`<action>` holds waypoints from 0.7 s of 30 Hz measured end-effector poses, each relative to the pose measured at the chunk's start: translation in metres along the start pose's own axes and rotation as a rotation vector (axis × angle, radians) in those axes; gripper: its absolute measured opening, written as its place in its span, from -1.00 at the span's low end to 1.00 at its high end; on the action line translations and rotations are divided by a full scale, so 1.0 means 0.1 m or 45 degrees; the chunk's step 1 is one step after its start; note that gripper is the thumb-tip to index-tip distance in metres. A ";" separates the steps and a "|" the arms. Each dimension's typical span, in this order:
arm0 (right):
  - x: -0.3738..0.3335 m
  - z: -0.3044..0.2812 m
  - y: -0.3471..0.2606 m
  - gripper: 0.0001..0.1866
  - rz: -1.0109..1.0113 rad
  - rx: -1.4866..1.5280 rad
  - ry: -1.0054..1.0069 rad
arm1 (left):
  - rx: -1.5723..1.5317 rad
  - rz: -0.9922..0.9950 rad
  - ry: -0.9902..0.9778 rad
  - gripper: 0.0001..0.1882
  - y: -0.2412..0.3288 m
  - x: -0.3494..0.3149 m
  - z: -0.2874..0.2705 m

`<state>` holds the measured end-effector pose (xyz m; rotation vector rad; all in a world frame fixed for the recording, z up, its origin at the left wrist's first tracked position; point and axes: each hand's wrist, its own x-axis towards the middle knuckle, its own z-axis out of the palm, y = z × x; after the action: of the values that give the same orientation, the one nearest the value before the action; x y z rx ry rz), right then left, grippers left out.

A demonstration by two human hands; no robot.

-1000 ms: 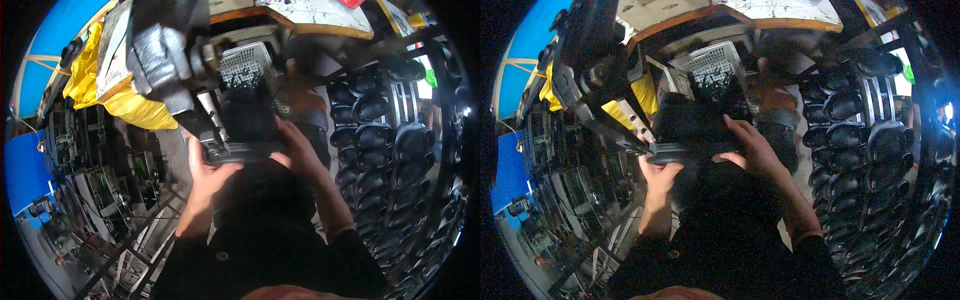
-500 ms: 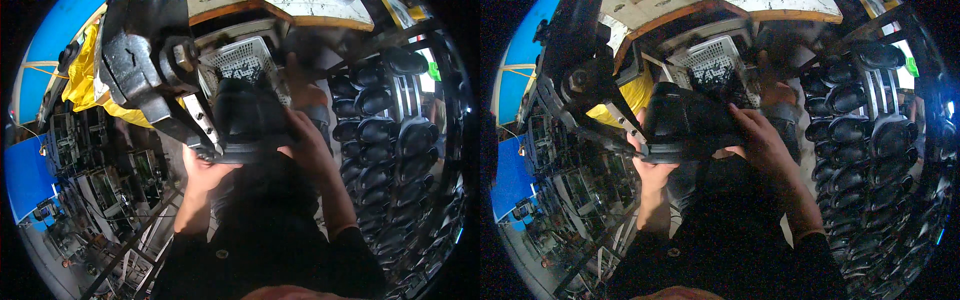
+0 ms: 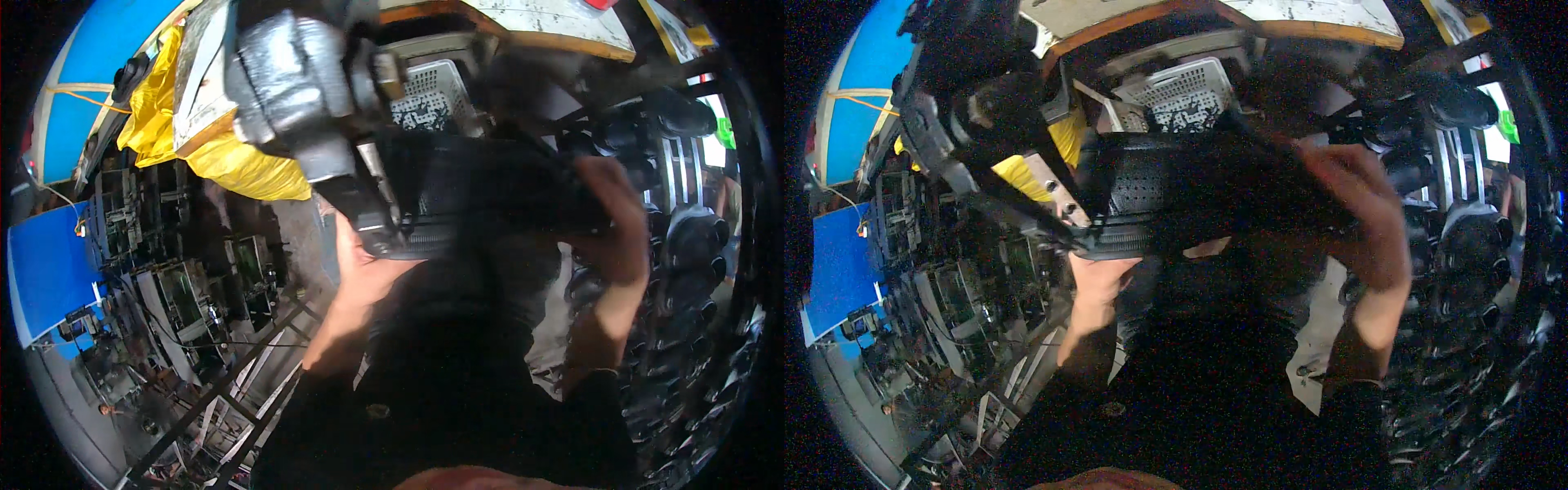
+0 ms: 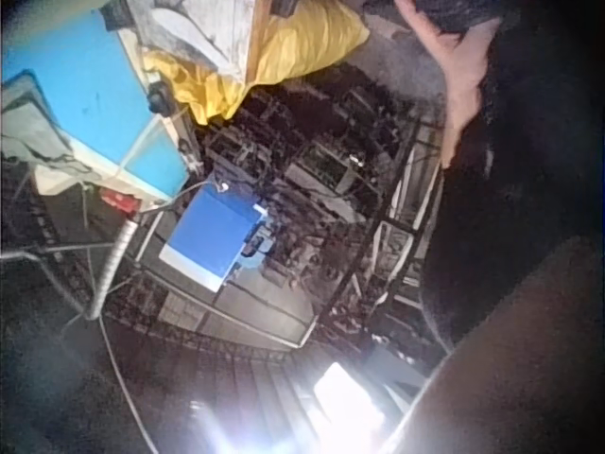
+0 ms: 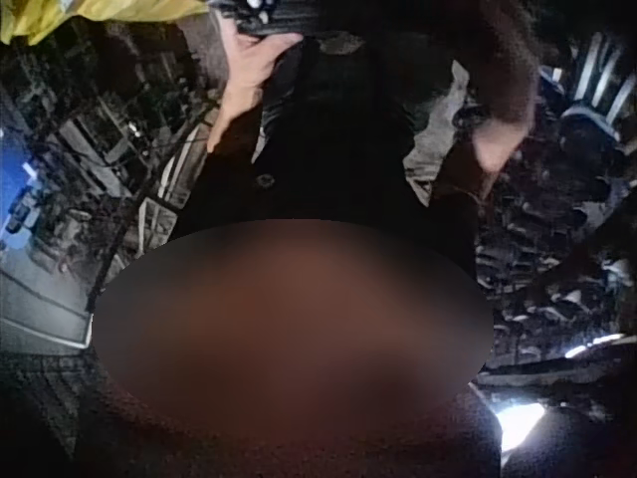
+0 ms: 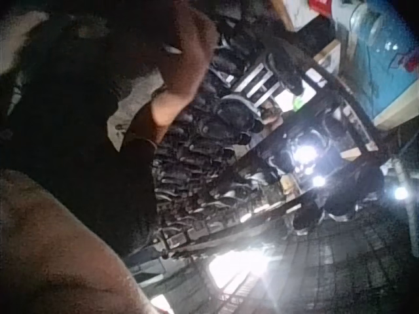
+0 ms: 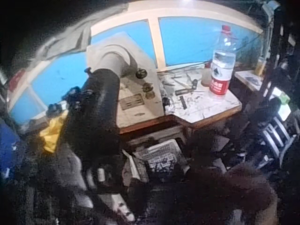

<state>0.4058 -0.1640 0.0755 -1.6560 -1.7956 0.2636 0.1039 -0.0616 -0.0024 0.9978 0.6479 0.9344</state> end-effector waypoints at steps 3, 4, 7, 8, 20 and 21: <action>0.12 -0.26 -0.12 0.12 0.057 0.083 0.134 | -0.243 0.011 0.049 0.11 -0.03 0.05 0.15; 0.15 -0.35 -0.20 0.15 0.065 0.111 0.138 | -0.304 -0.016 0.075 0.16 -0.05 0.06 0.16; 0.31 -0.52 -0.35 0.18 -0.069 0.193 0.116 | -0.567 -0.126 0.105 0.27 -0.01 0.07 0.16; 0.34 -0.51 -0.35 0.17 -0.159 0.222 0.130 | -0.604 -0.163 0.116 0.31 -0.01 0.05 0.11; -0.84 0.23 -0.18 -0.19 0.760 1.022 0.714 | -0.713 -0.281 -0.012 -0.45 -0.34 0.12 0.31; -0.89 0.15 -0.25 -0.19 0.688 0.800 0.782 | -0.593 -0.259 -0.207 -0.39 -0.51 0.12 0.26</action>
<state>0.3743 -0.2479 0.0487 -1.4919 -0.6925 0.4414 0.1481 -0.0735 -0.0388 0.5721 0.3616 0.7668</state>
